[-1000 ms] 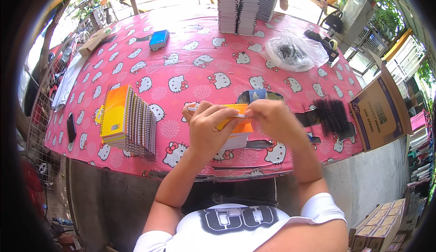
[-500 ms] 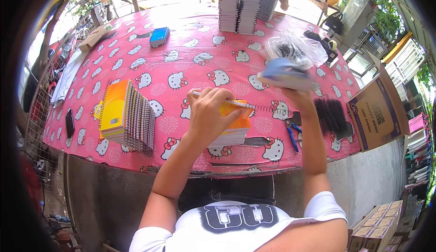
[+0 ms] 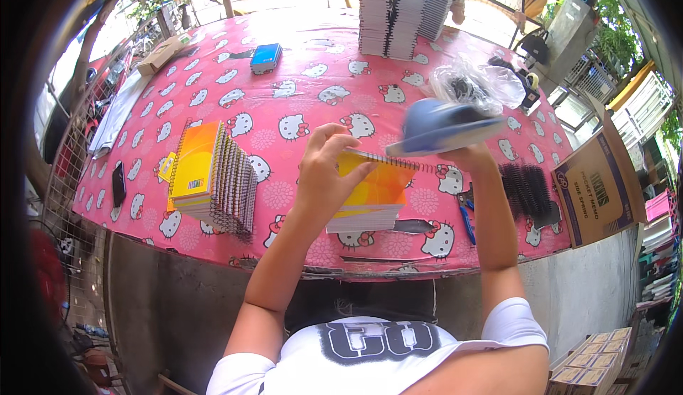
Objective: The person binds notebooks by threading a spiral wire through the pre-punched holes of notebook covers and paper stacks, then clips the excess wire using a pair of blue-handled pliers.
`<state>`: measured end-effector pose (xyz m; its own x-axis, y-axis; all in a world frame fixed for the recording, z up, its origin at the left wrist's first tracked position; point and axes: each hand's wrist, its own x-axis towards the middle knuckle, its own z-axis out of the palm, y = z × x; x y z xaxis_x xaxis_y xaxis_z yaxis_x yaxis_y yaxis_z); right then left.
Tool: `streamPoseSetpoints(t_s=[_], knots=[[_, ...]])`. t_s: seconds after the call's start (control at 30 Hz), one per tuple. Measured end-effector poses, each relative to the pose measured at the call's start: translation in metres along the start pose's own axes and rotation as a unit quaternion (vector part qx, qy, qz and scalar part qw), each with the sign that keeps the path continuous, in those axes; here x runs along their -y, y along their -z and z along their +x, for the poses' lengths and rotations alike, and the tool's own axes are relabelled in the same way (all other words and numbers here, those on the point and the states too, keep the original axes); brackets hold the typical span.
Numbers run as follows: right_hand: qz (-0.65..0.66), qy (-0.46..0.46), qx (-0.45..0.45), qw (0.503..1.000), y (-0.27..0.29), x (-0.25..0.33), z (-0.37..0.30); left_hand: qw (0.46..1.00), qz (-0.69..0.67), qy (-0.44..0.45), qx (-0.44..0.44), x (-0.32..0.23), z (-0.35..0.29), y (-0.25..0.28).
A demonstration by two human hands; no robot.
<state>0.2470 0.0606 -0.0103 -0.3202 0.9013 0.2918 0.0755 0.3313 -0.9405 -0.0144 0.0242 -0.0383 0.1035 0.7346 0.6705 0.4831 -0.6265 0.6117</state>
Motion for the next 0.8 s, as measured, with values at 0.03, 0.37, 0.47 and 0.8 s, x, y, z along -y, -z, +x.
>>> streamPoseSetpoints(t_s=[0.03,0.37,0.47,0.8], knots=[[-0.172,0.025,0.004,0.985,-0.005,-0.001,0.007,0.998,-0.036,0.041,0.010,0.003,-0.003,0.001],[-0.200,0.015,-0.006,0.980,-0.029,0.008,0.029,0.897,-0.382,0.218,-0.047,0.019,-0.024,0.007],[-0.218,0.017,0.055,0.974,-0.036,0.005,0.024,0.891,-0.394,0.219,-0.040,0.028,-0.027,0.008],[-0.489,0.046,-0.080,0.867,0.013,-0.113,-0.064,0.870,-0.469,0.152,0.024,0.036,-0.010,0.006]])
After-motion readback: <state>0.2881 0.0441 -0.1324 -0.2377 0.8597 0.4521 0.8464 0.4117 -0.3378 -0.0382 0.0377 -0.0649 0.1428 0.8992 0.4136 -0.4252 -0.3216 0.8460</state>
